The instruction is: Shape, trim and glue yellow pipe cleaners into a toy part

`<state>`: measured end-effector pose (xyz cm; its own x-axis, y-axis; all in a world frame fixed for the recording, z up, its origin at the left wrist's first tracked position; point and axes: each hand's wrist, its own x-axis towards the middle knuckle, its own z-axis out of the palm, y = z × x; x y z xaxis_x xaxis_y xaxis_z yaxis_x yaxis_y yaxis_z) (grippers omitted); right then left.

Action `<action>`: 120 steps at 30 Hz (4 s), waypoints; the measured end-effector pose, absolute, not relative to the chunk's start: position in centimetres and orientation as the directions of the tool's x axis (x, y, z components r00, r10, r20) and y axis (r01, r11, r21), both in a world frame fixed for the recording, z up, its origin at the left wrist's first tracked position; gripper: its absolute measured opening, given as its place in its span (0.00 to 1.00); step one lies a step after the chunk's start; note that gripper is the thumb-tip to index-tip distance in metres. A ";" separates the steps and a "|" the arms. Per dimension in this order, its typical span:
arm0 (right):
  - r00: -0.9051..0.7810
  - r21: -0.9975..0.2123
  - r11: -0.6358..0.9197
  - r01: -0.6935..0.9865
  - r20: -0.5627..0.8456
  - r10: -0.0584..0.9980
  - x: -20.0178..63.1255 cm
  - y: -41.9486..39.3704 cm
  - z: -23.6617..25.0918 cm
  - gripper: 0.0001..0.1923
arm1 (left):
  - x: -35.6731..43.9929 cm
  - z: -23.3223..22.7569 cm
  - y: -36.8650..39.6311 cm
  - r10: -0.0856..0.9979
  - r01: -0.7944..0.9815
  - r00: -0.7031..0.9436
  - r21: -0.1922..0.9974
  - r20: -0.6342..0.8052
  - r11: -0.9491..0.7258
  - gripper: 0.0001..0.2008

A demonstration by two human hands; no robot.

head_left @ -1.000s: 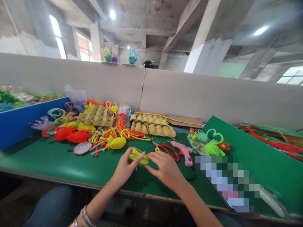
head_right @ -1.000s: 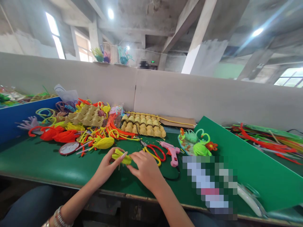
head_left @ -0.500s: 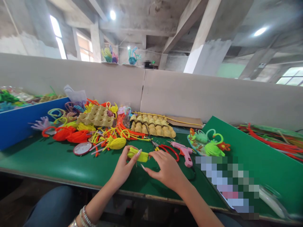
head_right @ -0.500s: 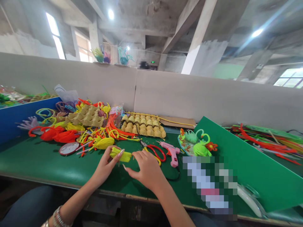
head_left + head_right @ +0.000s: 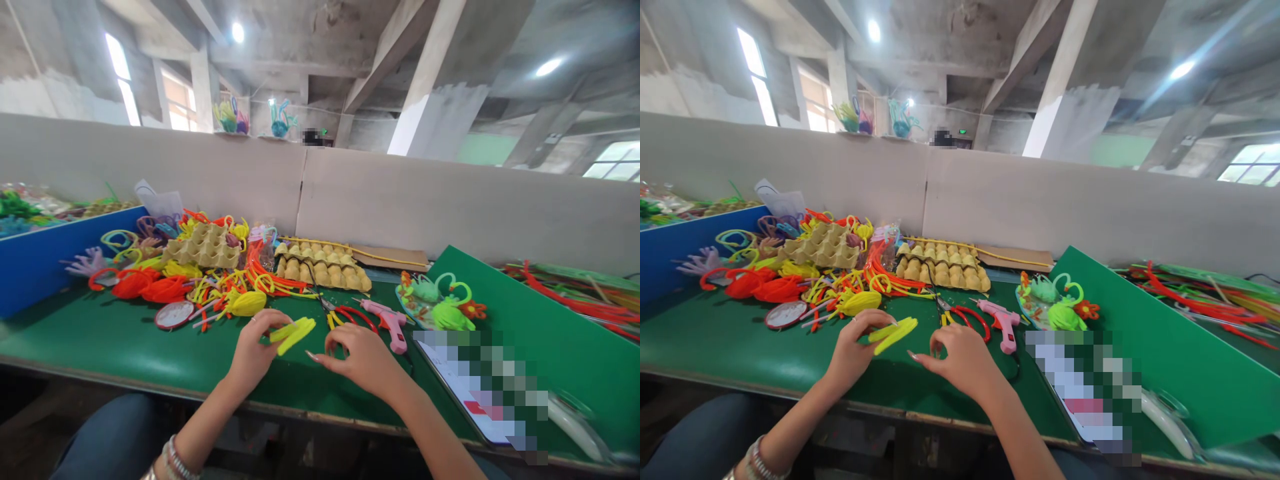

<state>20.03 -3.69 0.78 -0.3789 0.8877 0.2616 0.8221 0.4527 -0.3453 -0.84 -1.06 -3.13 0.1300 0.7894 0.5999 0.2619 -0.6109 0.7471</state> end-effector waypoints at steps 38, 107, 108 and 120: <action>-0.388 -0.859 0.309 0.407 0.144 0.910 18.9 -3.9 0.2 0.13 | -0.3 -2.1 -1.6 0.918 0.068 0.377 0.985 0.124 -0.161 0.17; -0.515 -0.276 0.628 0.728 0.385 0.766 17.9 -3.8 -1.6 0.08 | 0.4 -3.8 -2.5 0.835 0.267 0.499 0.875 0.233 -0.404 0.08; -0.516 -0.274 0.628 0.729 0.383 0.766 17.9 -3.8 -1.7 0.08 | 0.4 -3.8 -2.5 0.833 0.267 0.502 0.874 0.234 -0.406 0.08; -0.546 -0.263 0.642 0.720 0.356 0.758 17.9 -3.8 -1.7 0.09 | 0.4 -3.9 -2.5 0.830 0.265 0.509 0.876 0.228 -0.403 0.08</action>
<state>17.89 -3.83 -1.73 -0.5462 0.7584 0.3556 0.7203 0.6419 -0.2628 0.35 -2.45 -3.86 0.5089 0.8302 0.2275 0.2649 -0.4026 0.8762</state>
